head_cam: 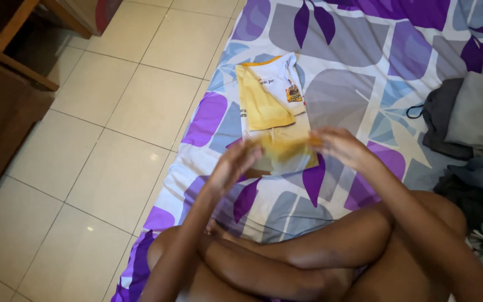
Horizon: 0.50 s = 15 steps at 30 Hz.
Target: Fold two t-shirts on the bed.
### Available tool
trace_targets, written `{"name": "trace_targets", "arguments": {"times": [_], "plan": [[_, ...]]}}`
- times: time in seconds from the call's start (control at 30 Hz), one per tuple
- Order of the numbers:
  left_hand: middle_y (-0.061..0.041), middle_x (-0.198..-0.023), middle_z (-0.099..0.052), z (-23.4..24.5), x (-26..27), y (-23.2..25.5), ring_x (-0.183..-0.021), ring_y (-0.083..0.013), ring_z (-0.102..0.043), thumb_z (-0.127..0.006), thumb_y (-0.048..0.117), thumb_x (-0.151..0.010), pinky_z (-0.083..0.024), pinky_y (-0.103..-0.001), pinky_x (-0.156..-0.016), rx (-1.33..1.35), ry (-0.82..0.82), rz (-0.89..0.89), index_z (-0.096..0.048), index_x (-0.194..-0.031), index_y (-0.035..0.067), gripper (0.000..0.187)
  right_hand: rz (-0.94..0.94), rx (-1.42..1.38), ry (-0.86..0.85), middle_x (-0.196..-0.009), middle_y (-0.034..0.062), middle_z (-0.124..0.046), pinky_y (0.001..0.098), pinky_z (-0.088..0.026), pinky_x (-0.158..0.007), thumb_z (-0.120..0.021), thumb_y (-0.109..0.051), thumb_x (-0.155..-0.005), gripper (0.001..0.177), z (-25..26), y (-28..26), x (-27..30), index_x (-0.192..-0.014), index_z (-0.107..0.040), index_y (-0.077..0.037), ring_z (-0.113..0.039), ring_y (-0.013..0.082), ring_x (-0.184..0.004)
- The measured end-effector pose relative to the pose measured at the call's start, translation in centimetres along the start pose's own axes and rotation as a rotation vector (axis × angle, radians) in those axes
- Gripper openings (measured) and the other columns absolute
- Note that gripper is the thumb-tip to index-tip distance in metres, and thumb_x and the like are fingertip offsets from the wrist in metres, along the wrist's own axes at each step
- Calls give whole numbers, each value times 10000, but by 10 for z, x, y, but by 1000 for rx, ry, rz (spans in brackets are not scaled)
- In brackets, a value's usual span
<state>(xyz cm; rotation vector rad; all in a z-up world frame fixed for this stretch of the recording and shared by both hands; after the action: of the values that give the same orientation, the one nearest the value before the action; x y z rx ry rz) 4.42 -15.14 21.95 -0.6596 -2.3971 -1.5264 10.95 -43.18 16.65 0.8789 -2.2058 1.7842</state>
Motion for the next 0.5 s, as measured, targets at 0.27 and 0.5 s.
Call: {"name": "trace_targets", "arguments": {"times": [0.27,0.5], "plan": [[-271,-1233,-640,66,-62,-36,-1138,-386,-605,-682,390,-922,-465,-447,-1006,-1199,599,-444,-444,-1515,-16,757,157,580,519,-1031,170,-717,414,-578,-750,-673,-317,-980,563,69,57,-66,-1430,-527,-12,-715,276,-826],[-162,-939,-752,94,-95,-37,-830,-290,-730,-721,319,-910,-581,-383,-782,-725,625,-546,-669,-1245,-35,490,707,831,570,-889,120,-674,364,-543,-741,-807,-253,-910,317,15,2,-57,-1087,-706,-10,-657,243,-777]]}}
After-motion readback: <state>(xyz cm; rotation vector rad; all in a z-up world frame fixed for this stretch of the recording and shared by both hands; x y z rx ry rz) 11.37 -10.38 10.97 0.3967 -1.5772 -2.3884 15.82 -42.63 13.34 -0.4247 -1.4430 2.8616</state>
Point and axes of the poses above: each hand's wrist, its own x-axis away from the middle knuckle, its own z-axis out of the back of the hand, y = z × x, the point moved 10 cm from there along -x, towards the middle knuckle
